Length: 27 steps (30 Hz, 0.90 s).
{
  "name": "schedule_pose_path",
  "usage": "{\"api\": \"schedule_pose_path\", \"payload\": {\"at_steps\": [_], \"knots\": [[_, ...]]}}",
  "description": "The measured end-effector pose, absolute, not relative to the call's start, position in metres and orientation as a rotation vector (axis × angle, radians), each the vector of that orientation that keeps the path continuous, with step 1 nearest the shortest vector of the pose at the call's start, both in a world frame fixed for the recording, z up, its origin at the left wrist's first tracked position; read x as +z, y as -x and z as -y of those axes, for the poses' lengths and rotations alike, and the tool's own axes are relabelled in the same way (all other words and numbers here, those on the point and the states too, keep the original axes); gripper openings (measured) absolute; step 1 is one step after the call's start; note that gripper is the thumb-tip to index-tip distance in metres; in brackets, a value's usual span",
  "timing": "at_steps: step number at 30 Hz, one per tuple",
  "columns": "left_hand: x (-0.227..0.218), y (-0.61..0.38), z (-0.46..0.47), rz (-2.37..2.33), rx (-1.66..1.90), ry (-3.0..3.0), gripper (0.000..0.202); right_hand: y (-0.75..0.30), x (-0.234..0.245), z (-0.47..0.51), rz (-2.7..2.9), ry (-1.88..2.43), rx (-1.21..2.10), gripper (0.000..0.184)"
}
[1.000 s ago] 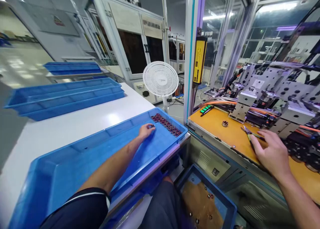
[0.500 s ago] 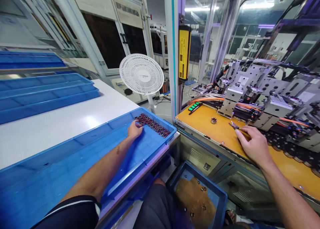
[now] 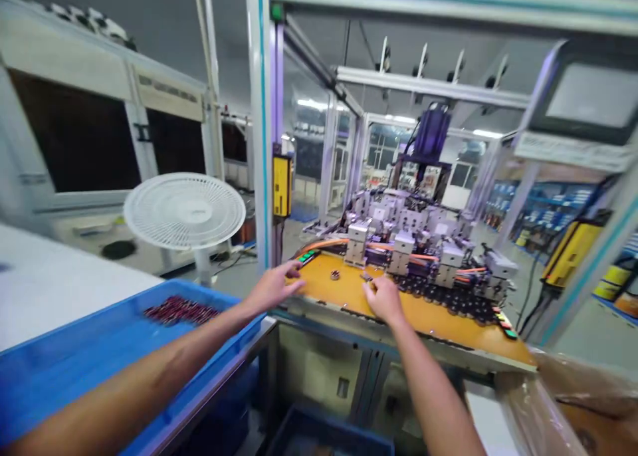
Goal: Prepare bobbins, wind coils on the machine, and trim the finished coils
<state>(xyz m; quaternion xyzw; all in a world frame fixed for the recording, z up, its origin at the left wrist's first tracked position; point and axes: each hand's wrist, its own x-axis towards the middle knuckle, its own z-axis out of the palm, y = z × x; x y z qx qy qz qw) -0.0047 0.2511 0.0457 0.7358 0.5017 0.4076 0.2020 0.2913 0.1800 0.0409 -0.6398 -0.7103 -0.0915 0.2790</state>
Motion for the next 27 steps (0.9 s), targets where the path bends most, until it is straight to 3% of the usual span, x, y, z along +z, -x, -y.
{"api": "schedule_pose_path", "payload": {"at_steps": [4, 14, 20, 27], "knots": [[0.051, -0.06, -0.247, -1.379, 1.059, -2.102, 0.033, -0.288, 0.043, -0.174, 1.854, 1.717, -0.26, 0.025], [0.05, -0.1, -0.265, -1.371, 1.098, -1.854, 0.035, -0.295, 0.031, -0.178, 1.699, 1.527, -0.277, 0.026], [0.048, -0.071, -0.181, -0.991, 1.293, -1.674, 0.08, -0.3, 0.041, -0.17, 1.514, 1.327, -0.503, 0.024], [0.042, -0.024, -0.048, -0.743, 1.52, -1.656, 0.076, -0.266, 0.071, -0.103, 1.674, 1.059, -0.477, 0.023]]}}
